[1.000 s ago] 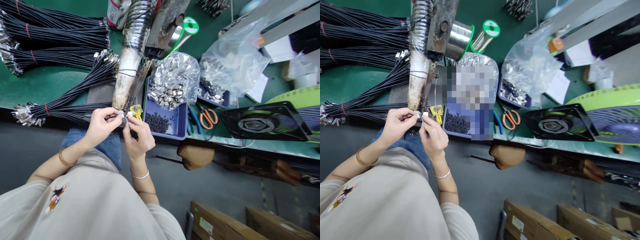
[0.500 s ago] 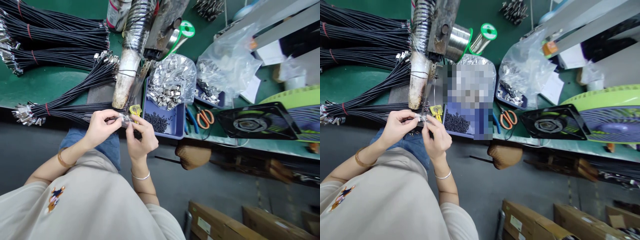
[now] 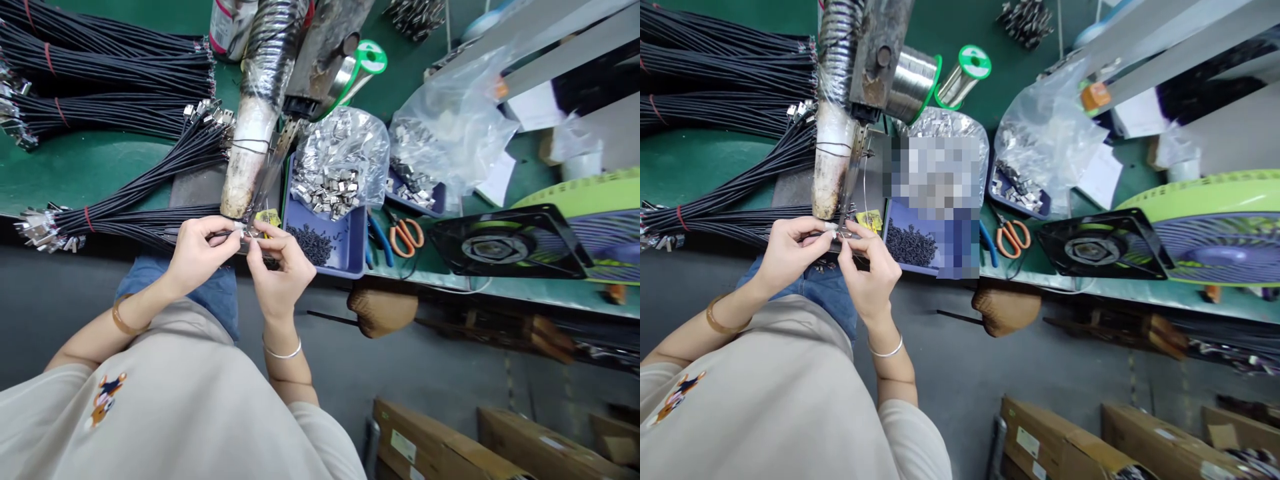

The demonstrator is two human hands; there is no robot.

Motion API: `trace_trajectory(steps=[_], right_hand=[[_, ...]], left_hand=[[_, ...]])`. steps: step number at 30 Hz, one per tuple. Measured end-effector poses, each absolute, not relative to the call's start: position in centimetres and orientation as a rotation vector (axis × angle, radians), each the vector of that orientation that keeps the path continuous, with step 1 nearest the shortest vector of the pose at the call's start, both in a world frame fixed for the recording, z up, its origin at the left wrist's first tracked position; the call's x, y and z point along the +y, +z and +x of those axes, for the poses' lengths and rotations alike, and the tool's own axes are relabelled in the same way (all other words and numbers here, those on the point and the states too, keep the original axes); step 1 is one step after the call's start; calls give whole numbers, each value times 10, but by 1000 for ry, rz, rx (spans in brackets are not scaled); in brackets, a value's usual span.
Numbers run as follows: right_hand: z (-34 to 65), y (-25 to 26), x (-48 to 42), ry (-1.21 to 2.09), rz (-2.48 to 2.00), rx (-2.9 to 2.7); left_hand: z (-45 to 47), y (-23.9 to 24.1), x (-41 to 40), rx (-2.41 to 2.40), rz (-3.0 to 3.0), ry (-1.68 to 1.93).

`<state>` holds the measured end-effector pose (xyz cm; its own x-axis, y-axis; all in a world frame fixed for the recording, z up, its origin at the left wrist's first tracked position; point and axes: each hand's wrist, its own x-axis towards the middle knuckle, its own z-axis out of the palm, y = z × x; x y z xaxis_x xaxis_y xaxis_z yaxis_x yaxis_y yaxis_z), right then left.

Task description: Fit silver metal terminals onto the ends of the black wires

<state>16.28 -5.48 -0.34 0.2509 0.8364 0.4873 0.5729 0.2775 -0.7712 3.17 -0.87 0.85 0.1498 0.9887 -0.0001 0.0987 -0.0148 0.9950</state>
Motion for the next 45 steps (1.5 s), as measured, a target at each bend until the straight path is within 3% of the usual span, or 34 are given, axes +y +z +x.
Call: trace_trajectory(steps=[12, 21, 29, 45], right_hand=[[168, 0, -58, -12, -1327, -1681], [163, 3, -60, 506, -1402, -1353], [166, 0, -53, 250, -1353, -1524], [171, 0, -54, 55, -1317, -1692]], left_hand=[[32, 13, -9, 1177, 1397, 1001], [25, 10, -14, 1068, 1453, 1085], [27, 4, -11, 1111, 1445, 1100], [29, 5, -12, 1171, 1425, 1073]])
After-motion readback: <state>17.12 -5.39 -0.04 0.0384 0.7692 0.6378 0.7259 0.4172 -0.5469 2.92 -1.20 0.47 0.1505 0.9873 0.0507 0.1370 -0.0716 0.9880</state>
